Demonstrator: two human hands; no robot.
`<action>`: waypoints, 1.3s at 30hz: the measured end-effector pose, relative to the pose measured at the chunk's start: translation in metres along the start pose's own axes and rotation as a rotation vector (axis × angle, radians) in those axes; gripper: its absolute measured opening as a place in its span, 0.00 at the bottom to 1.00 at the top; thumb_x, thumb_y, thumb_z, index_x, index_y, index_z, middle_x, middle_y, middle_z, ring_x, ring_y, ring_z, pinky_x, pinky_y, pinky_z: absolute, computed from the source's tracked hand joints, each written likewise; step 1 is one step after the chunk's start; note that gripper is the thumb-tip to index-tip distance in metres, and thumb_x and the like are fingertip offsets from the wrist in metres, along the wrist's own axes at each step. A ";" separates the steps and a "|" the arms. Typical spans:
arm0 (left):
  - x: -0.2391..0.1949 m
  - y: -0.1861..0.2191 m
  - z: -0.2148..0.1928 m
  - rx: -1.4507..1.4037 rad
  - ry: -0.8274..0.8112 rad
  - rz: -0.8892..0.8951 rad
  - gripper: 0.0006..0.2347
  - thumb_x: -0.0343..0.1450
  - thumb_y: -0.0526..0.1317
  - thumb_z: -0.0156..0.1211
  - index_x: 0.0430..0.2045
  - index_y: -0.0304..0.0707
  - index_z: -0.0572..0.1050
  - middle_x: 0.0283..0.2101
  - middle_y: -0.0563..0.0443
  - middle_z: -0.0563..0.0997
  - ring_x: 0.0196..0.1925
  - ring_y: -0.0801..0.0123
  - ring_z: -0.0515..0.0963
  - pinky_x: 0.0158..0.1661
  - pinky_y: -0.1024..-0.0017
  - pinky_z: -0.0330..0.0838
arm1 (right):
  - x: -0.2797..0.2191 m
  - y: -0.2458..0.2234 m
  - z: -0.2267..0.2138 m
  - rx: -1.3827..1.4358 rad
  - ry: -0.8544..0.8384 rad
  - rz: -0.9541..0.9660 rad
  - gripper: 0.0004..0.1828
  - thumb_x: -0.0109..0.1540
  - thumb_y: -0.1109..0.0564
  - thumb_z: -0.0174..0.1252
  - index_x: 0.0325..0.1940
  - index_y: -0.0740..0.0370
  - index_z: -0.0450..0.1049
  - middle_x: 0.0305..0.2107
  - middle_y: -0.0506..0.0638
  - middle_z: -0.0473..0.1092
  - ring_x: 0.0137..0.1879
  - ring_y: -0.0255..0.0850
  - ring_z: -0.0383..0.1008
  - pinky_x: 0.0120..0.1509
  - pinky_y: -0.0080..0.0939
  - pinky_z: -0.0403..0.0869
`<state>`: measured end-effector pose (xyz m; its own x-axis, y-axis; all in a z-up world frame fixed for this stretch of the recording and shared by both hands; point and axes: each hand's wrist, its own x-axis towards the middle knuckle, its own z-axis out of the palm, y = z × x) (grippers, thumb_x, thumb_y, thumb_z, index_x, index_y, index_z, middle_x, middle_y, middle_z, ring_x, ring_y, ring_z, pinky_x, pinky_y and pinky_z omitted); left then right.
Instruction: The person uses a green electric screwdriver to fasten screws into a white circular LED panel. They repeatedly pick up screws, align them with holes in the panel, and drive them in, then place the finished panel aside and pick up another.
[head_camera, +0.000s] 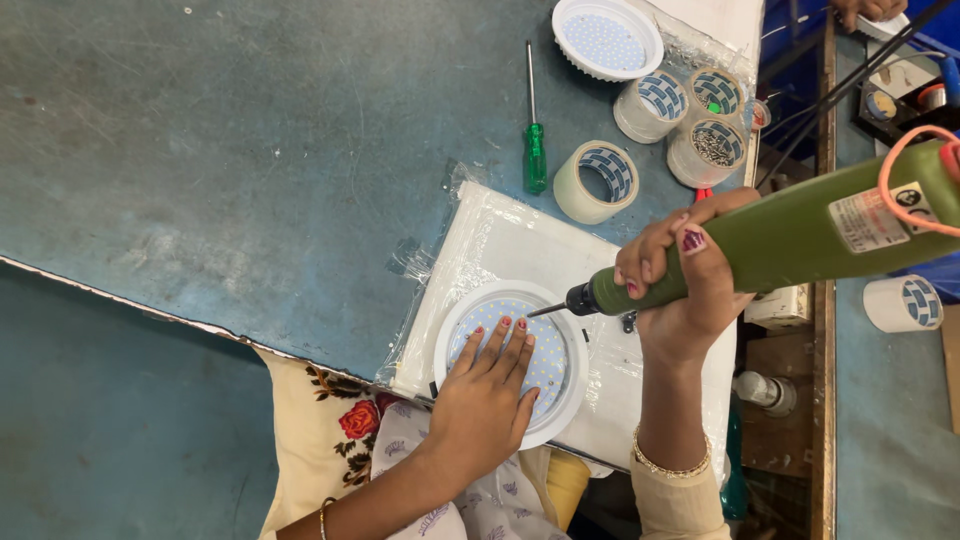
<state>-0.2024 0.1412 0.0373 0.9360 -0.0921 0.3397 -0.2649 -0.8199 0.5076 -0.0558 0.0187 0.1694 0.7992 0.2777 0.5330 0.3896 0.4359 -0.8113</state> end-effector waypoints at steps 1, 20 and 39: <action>0.000 0.000 0.000 0.005 0.000 0.002 0.25 0.73 0.44 0.52 0.61 0.20 0.67 0.68 0.31 0.67 0.73 0.46 0.60 0.69 0.50 0.49 | 0.000 0.000 0.001 -0.005 -0.003 -0.003 0.11 0.73 0.56 0.54 0.45 0.63 0.60 0.19 0.52 0.59 0.19 0.36 0.58 0.26 0.37 0.66; 0.003 -0.002 0.008 0.089 -0.070 -0.018 0.28 0.71 0.49 0.49 0.60 0.20 0.66 0.68 0.29 0.65 0.72 0.42 0.60 0.69 0.49 0.46 | 0.001 0.020 0.026 -0.006 0.044 0.098 0.09 0.69 0.63 0.53 0.49 0.64 0.59 0.21 0.51 0.60 0.23 0.35 0.59 0.28 0.35 0.65; -0.014 -0.011 -0.003 0.323 -0.182 0.481 0.28 0.65 0.44 0.58 0.63 0.39 0.67 0.71 0.40 0.64 0.76 0.52 0.57 0.70 0.48 0.44 | -0.007 -0.050 -0.037 -0.032 0.246 -0.107 0.12 0.70 0.53 0.58 0.43 0.61 0.63 0.21 0.49 0.60 0.23 0.35 0.61 0.28 0.37 0.66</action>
<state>-0.2129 0.1531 0.0294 0.7607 -0.5669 0.3163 -0.6113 -0.7895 0.0552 -0.0645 -0.0365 0.1973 0.8383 0.0133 0.5451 0.4891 0.4235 -0.7625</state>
